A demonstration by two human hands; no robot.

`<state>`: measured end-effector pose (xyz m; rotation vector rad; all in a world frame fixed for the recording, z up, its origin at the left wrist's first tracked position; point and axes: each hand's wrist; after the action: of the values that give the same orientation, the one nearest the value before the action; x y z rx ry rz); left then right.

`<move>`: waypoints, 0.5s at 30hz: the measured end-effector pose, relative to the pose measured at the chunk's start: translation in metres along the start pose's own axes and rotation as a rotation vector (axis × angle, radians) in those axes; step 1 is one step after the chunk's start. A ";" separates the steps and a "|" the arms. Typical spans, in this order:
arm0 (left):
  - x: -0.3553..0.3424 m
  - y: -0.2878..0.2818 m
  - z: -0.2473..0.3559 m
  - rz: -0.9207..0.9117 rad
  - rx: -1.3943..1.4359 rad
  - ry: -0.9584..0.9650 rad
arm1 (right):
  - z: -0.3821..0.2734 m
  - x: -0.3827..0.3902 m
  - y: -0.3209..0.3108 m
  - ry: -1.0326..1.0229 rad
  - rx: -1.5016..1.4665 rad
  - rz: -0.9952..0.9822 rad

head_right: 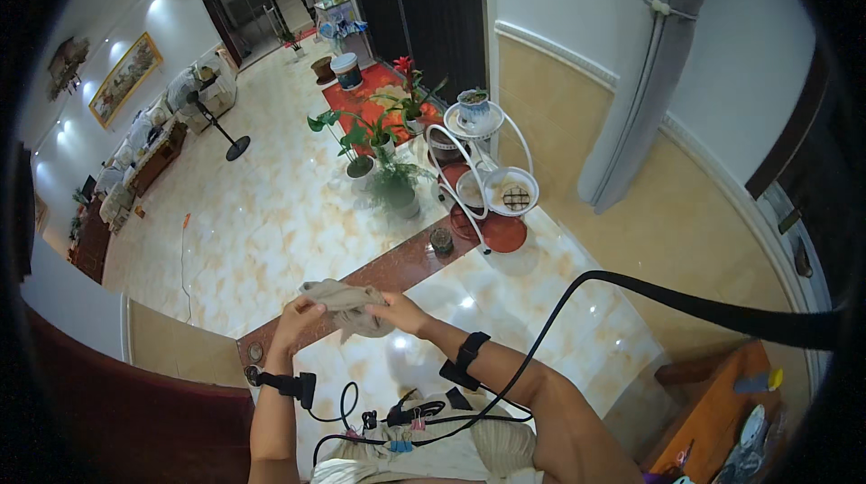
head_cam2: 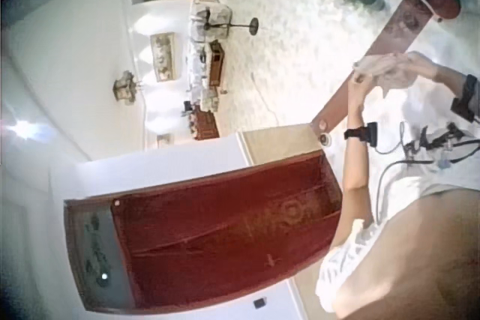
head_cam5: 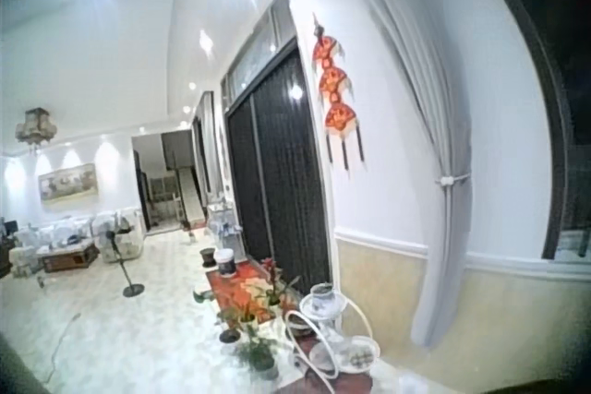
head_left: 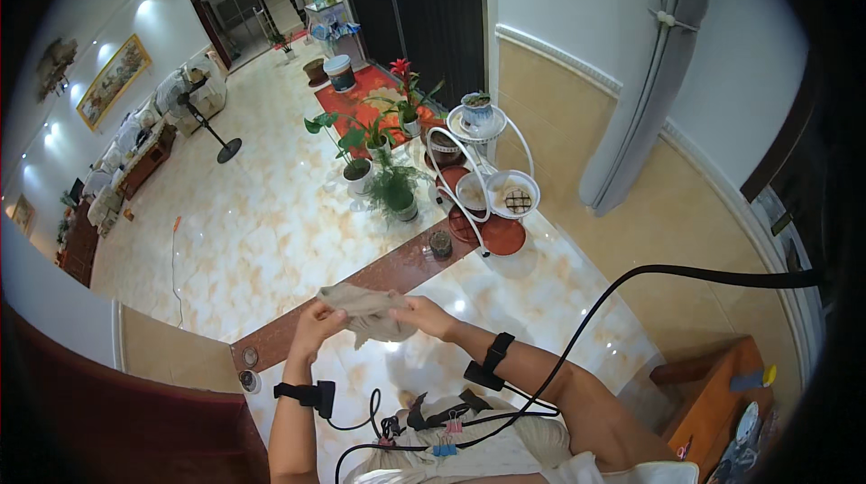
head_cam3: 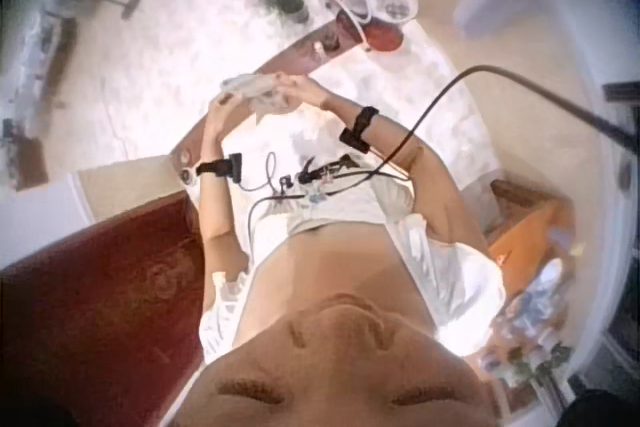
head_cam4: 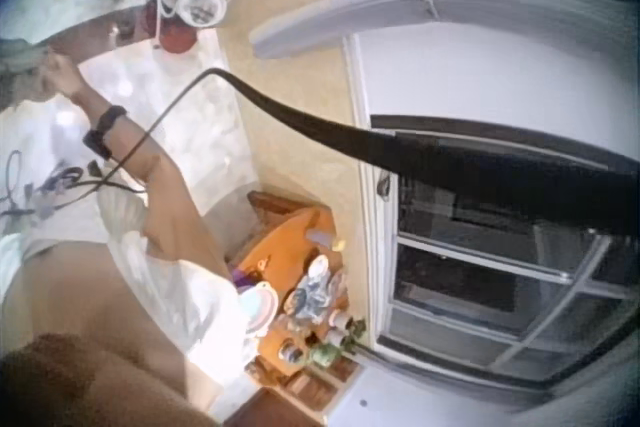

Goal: Washing a cloth in a basin and then using it to wipe down a counter or ledge in a home environment.

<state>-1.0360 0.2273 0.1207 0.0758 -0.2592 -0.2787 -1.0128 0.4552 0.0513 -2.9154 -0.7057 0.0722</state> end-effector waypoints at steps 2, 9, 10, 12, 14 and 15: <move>-0.017 -0.031 -0.007 0.137 -0.042 0.068 | -0.006 -0.022 -0.001 0.199 -0.211 0.061; -0.088 -0.093 -0.039 0.003 -0.060 -0.136 | 0.016 -0.109 -0.002 0.275 -0.355 0.267; -0.098 -0.100 -0.050 -0.008 -0.052 -0.137 | 0.019 -0.127 0.003 0.255 -0.346 0.352; -0.122 -0.109 -0.061 -0.156 -0.461 -0.152 | 0.013 -0.165 0.004 0.201 -0.319 0.279; -0.151 -0.116 -0.071 -0.205 -0.588 -0.126 | 0.006 -0.194 0.012 0.133 0.379 0.140; -0.164 -0.106 -0.068 -0.174 -0.253 -0.192 | 0.002 -0.197 0.018 0.008 0.536 0.230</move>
<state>-1.1978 0.1746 0.0042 -0.1805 -0.4063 -0.4911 -1.1794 0.3494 0.0489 -2.4587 -0.2848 0.2342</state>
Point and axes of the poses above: each hand's wrist, its own x-axis away from the middle knuckle, its own y-axis out of the palm, z = x × y, and after that the axes turned 15 degrees about x, right-handed
